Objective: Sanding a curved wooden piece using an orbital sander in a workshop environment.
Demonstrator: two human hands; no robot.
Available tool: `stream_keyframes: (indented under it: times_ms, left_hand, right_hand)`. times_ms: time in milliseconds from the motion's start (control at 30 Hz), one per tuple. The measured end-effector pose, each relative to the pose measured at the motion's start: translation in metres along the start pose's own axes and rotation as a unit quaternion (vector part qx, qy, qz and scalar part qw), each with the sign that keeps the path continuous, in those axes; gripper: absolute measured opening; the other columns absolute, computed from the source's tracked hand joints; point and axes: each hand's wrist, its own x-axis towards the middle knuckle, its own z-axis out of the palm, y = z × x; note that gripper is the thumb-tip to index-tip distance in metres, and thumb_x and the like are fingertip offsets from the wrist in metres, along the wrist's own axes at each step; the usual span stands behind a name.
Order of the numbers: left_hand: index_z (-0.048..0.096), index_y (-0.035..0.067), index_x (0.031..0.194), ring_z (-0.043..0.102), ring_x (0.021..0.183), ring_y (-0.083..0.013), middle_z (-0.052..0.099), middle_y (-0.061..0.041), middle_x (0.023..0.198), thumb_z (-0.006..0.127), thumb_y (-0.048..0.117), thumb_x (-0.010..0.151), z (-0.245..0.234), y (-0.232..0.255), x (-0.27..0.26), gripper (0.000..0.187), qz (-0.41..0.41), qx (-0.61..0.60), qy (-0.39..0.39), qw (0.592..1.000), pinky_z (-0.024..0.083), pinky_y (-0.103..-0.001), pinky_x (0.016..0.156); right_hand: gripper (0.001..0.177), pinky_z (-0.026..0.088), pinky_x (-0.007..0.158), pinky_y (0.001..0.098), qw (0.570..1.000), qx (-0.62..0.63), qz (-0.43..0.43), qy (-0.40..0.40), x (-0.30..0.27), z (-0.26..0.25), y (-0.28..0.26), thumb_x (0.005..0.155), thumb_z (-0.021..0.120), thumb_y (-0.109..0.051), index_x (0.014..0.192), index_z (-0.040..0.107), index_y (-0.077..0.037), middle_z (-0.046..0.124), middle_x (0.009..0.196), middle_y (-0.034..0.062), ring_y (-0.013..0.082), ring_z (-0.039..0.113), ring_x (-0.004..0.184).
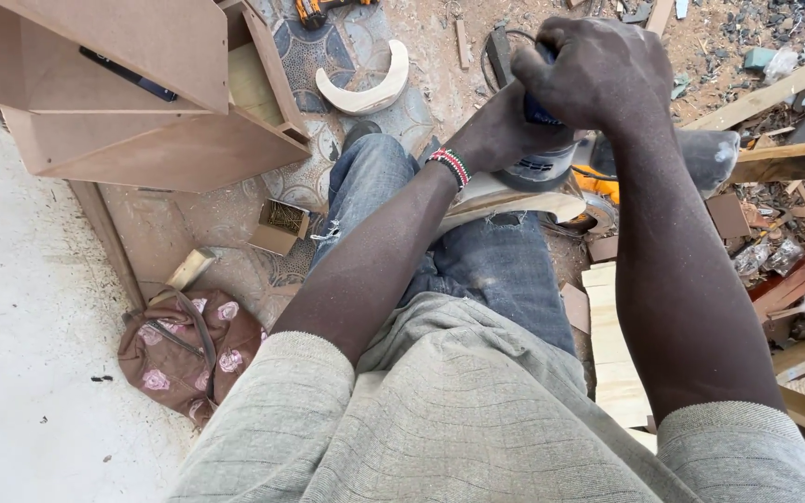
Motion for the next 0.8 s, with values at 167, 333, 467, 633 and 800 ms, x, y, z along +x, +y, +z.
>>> stream_keyframes:
  times_ms: [167,333,467,633,800]
  left_hand:
    - [0.077,0.015,0.130,0.099,0.105,-0.0231,0.096,-0.012,0.120,0.101,0.046,0.084,-0.007,0.020,-0.023,0.061,-0.027,0.032,0.003,0.999,0.085,-0.037,0.091]
    - [0.065,0.017,0.145,0.098,0.101,-0.0206,0.093,-0.011,0.126,0.103,0.053,0.085,-0.004,0.026,-0.039,0.079,-0.011,0.096,0.022,0.995,0.084,-0.035,0.086]
    - [0.062,0.015,0.155,0.072,0.141,-0.0346,0.070,-0.013,0.152,0.099,0.074,0.079,-0.010,0.047,-0.065,0.103,-0.040,0.148,0.039,0.987,0.061,-0.060,0.118]
    - [0.041,0.003,0.171,0.051,0.164,-0.0448,0.047,-0.029,0.171,0.072,0.075,0.103,-0.024,0.024,-0.111,0.103,-0.032,0.099,0.106,0.989,0.047,-0.065,0.139]
    - [0.038,0.024,0.102,0.046,0.095,-0.0219,0.040,0.000,0.098,0.001,0.088,0.108,-0.010,-0.013,-0.114,0.073,-0.091,0.108,0.117,0.983,0.051,-0.047,0.098]
  right_hand:
    - [0.068,0.068,0.063,0.0525,1.000,0.018,-0.018,0.016,-0.014,-0.011,-0.013,0.122,0.061,-0.079,0.154,0.090,-0.026,0.093,0.117,0.0152,0.0308,0.088,0.081]
    - [0.073,0.067,0.066,0.0518,0.997,0.050,-0.053,0.010,-0.031,-0.024,-0.010,0.117,0.074,-0.081,0.155,0.088,-0.020,0.091,0.115,0.0182,0.0317,0.085,0.082]
    - [0.069,0.067,0.080,0.0635,0.988,0.132,0.012,-0.081,-0.044,-0.050,-0.004,0.113,0.075,-0.070,0.159,0.083,-0.020,0.086,0.131,0.0216,0.0401,0.083,0.098]
    - [0.040,0.064,0.085,0.0655,0.974,0.180,0.056,-0.122,-0.051,-0.035,0.040,0.120,0.075,-0.051,0.138,0.086,-0.018,0.082,0.116,0.0171,0.0382,0.078,0.095]
    - [0.051,0.068,0.095,0.0628,0.924,0.323,0.127,-0.160,-0.057,-0.006,0.083,0.120,0.078,-0.039,0.152,0.077,0.000,0.076,0.138,0.0357,0.0512,0.078,0.117]
